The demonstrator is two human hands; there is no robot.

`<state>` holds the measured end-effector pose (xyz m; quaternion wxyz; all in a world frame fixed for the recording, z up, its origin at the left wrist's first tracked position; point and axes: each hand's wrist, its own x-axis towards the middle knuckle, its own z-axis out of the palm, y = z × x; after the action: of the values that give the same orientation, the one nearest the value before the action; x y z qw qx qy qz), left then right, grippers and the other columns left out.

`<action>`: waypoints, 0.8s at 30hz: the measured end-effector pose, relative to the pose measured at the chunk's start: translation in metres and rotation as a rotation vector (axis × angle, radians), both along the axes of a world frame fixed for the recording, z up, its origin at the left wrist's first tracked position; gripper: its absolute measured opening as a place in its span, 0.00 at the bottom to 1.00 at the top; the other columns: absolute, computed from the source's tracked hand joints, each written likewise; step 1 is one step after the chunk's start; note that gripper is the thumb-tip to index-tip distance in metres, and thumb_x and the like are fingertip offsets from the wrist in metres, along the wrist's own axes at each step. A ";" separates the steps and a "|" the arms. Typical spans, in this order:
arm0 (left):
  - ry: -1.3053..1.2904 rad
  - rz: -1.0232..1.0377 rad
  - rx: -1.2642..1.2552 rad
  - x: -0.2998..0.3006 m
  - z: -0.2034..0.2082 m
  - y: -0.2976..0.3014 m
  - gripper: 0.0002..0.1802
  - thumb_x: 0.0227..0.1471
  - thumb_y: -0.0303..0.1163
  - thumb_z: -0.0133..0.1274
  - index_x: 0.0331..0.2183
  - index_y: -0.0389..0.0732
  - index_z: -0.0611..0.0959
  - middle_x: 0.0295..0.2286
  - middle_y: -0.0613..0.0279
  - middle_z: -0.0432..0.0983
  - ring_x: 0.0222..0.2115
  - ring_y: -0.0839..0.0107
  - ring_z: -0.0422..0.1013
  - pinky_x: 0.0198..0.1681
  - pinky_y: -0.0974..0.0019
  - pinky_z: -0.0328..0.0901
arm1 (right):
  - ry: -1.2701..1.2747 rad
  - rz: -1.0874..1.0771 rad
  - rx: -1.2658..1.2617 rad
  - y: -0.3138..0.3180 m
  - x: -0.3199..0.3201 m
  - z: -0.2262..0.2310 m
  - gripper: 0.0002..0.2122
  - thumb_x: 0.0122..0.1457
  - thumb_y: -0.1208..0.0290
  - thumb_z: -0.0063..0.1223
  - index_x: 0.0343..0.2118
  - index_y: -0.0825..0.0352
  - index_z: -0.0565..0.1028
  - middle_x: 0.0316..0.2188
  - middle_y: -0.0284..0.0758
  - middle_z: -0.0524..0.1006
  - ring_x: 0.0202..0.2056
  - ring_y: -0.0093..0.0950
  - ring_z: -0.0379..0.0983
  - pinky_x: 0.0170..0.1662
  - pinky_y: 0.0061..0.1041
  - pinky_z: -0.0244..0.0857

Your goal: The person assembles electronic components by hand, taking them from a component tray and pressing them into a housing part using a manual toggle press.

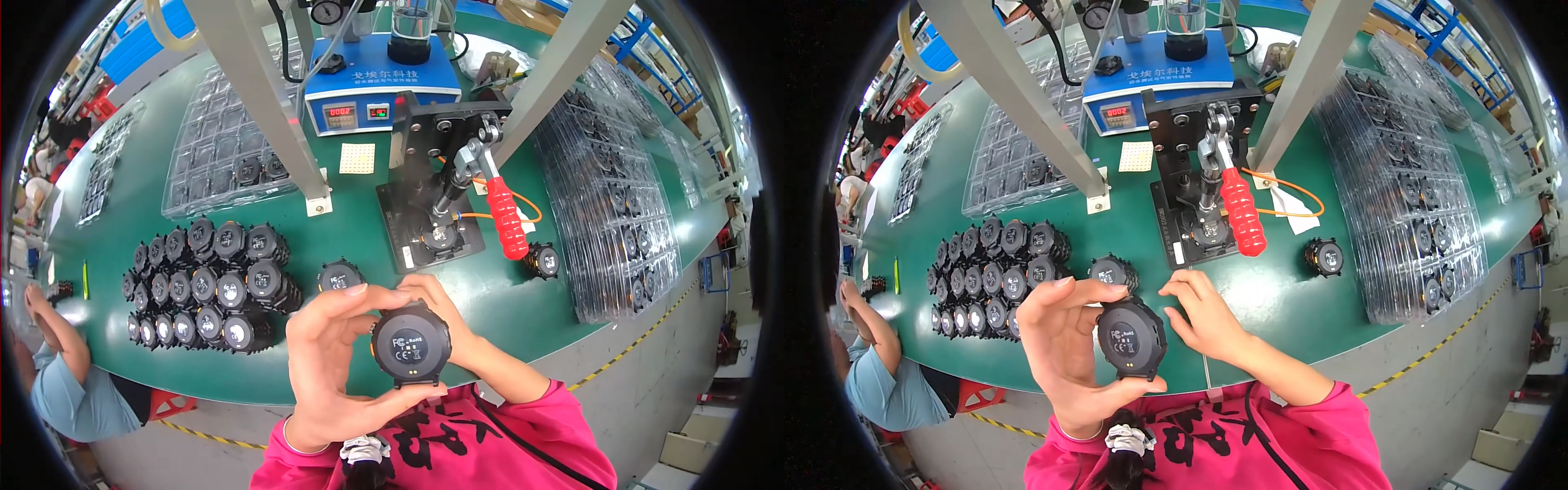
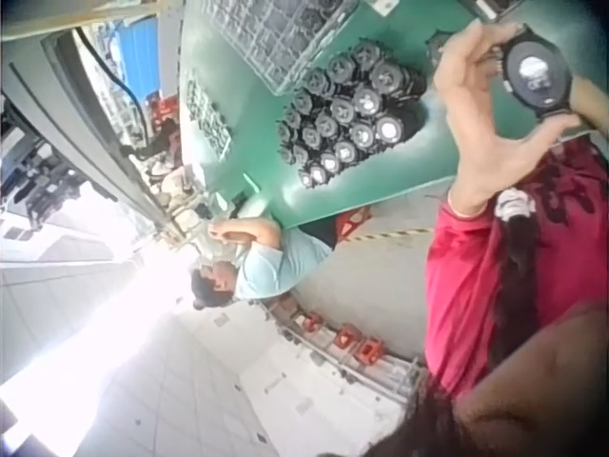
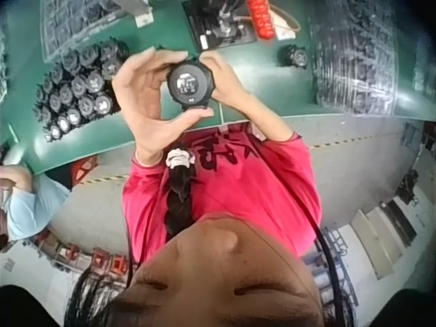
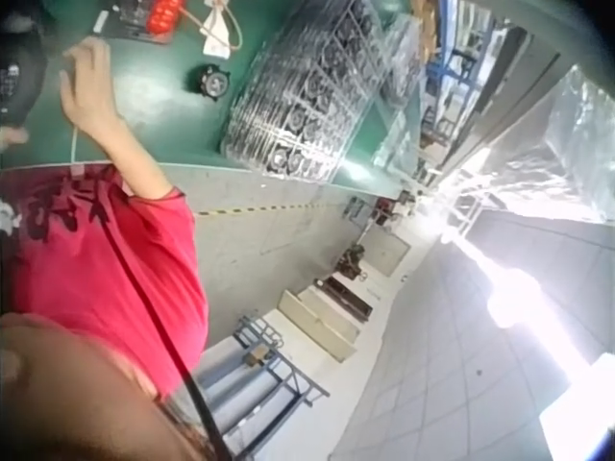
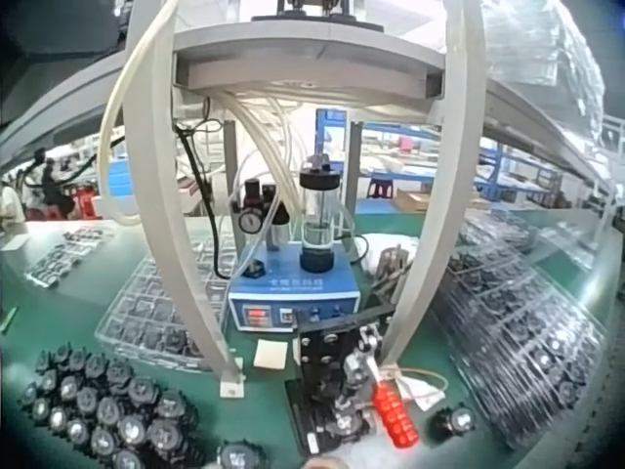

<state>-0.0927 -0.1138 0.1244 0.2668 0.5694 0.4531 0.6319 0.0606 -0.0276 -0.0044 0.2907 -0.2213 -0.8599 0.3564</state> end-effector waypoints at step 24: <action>-0.972 -0.553 -0.306 0.016 -0.009 0.016 0.44 0.59 0.53 0.42 0.65 0.41 0.42 0.61 0.36 0.46 0.61 0.38 0.48 0.61 0.53 0.55 | -0.058 0.034 -0.304 -0.002 -0.003 0.000 0.11 0.51 0.76 0.54 0.39 0.66 0.72 0.44 0.41 0.67 0.46 0.43 0.63 0.51 0.39 0.60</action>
<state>-0.0763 -0.0974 0.1155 0.6787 0.2663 0.1991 0.6549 0.0574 -0.0296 -0.0043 0.2231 -0.2583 -0.8077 0.4807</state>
